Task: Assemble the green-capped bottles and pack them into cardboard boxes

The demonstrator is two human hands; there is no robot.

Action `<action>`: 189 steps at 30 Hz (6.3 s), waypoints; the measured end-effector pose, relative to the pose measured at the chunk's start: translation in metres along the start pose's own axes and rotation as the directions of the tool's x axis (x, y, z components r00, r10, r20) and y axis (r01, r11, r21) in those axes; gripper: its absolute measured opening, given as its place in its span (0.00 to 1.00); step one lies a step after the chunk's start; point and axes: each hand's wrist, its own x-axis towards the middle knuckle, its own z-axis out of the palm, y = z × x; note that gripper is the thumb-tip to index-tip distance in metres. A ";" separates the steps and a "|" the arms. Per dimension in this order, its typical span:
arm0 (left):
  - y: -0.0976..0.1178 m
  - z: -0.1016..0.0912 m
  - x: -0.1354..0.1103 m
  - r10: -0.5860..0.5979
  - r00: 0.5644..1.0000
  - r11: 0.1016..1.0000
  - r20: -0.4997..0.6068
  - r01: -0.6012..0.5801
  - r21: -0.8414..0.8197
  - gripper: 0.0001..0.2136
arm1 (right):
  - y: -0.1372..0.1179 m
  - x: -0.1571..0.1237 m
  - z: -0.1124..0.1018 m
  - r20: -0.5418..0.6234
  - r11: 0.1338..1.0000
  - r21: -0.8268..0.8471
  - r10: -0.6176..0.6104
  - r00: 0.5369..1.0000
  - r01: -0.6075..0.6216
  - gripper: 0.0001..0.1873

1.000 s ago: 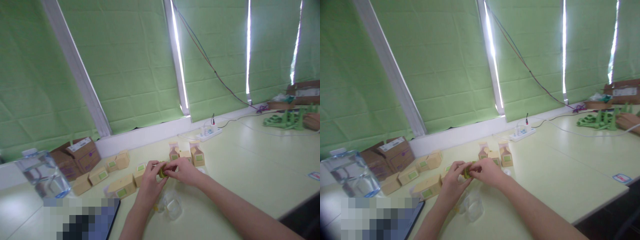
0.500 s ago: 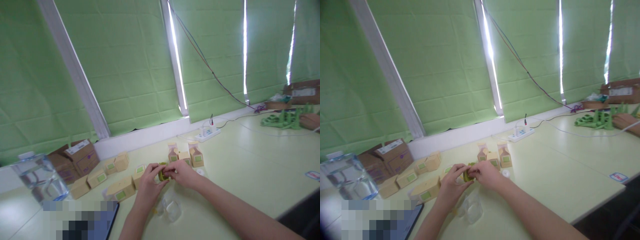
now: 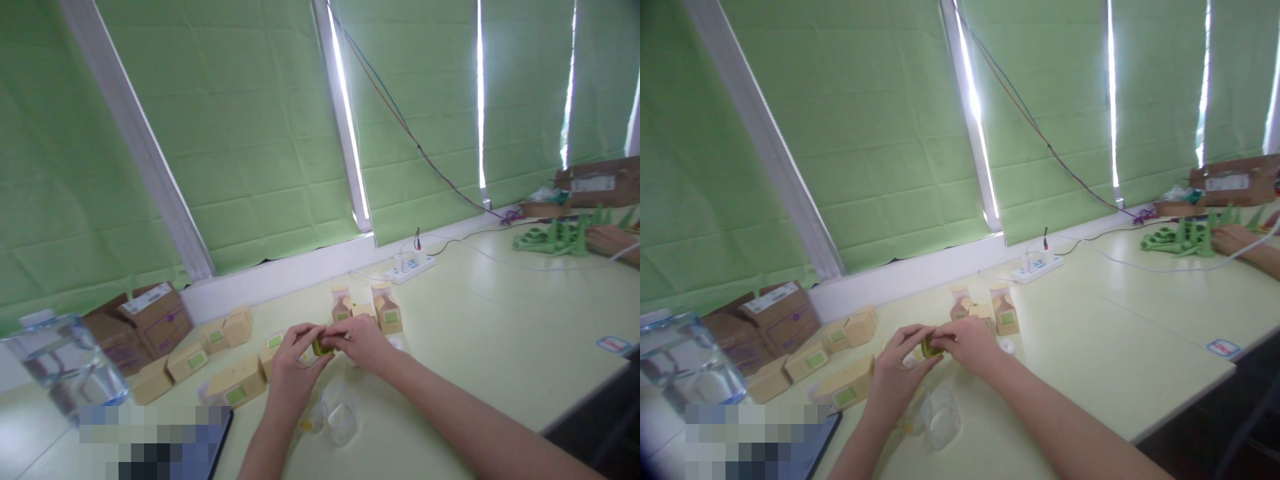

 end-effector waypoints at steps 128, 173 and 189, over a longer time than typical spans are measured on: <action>-0.004 -0.014 0.002 -0.460 0.865 0.553 0.201 0.456 -0.697 0.28 | -0.018 -0.007 -0.024 0.147 0.951 -0.144 -0.253 0.956 0.274 0.25; 0.007 -0.010 0.000 -0.466 0.820 0.557 0.334 0.565 -0.609 0.27 | -0.001 0.001 -0.006 -0.001 0.918 0.375 0.139 0.990 -0.128 0.16; 0.008 -0.009 0.000 -0.460 0.839 0.588 0.290 0.533 -0.609 0.23 | -0.002 -0.001 -0.002 -0.057 0.921 0.375 0.133 0.989 -0.102 0.15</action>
